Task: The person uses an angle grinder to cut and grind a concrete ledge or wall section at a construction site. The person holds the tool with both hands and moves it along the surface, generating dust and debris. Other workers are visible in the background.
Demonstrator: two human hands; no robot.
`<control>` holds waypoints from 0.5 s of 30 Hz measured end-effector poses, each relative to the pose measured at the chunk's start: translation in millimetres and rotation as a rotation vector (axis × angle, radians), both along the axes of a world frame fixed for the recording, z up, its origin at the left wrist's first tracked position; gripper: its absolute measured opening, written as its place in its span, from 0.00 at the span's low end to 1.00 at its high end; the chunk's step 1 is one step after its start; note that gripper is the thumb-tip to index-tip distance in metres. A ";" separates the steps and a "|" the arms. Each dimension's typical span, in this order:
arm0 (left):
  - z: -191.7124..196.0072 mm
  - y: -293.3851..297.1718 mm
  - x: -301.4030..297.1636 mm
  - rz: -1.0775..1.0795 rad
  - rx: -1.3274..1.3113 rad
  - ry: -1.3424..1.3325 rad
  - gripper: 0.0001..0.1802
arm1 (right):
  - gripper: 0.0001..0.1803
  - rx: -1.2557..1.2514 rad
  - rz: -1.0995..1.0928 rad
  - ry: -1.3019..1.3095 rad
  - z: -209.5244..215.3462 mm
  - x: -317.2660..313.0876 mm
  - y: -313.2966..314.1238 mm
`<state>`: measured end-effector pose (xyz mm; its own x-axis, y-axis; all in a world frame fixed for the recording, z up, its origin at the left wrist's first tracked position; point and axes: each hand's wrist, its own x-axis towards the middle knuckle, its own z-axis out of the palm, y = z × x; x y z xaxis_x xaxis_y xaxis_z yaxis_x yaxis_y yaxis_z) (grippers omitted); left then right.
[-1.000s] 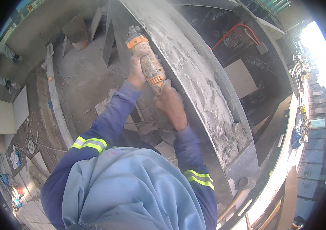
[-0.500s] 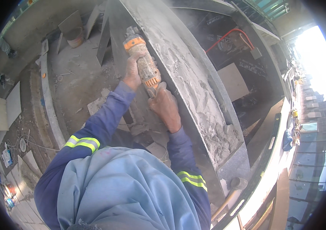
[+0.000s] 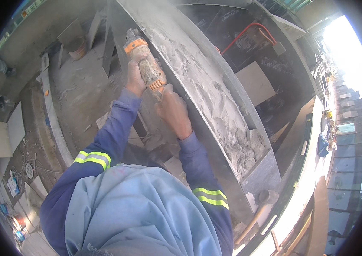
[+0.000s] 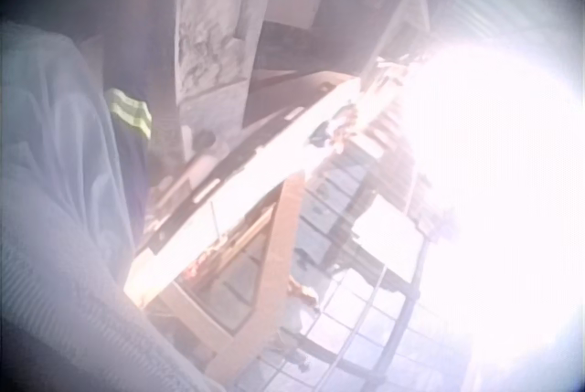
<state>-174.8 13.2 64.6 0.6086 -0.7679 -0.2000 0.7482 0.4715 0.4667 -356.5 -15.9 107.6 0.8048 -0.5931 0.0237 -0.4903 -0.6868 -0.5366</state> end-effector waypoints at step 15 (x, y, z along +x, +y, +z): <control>1.9 -0.6 -11.9 0.031 0.041 -0.003 0.23 | 0.19 -0.005 0.008 0.001 1.5 -9.1 4.3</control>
<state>-186.7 12.6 66.5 0.6331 -0.7395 -0.2287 0.7317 0.4752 0.4887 -365.6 -11.6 109.1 0.8098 -0.5862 0.0261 -0.4848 -0.6936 -0.5328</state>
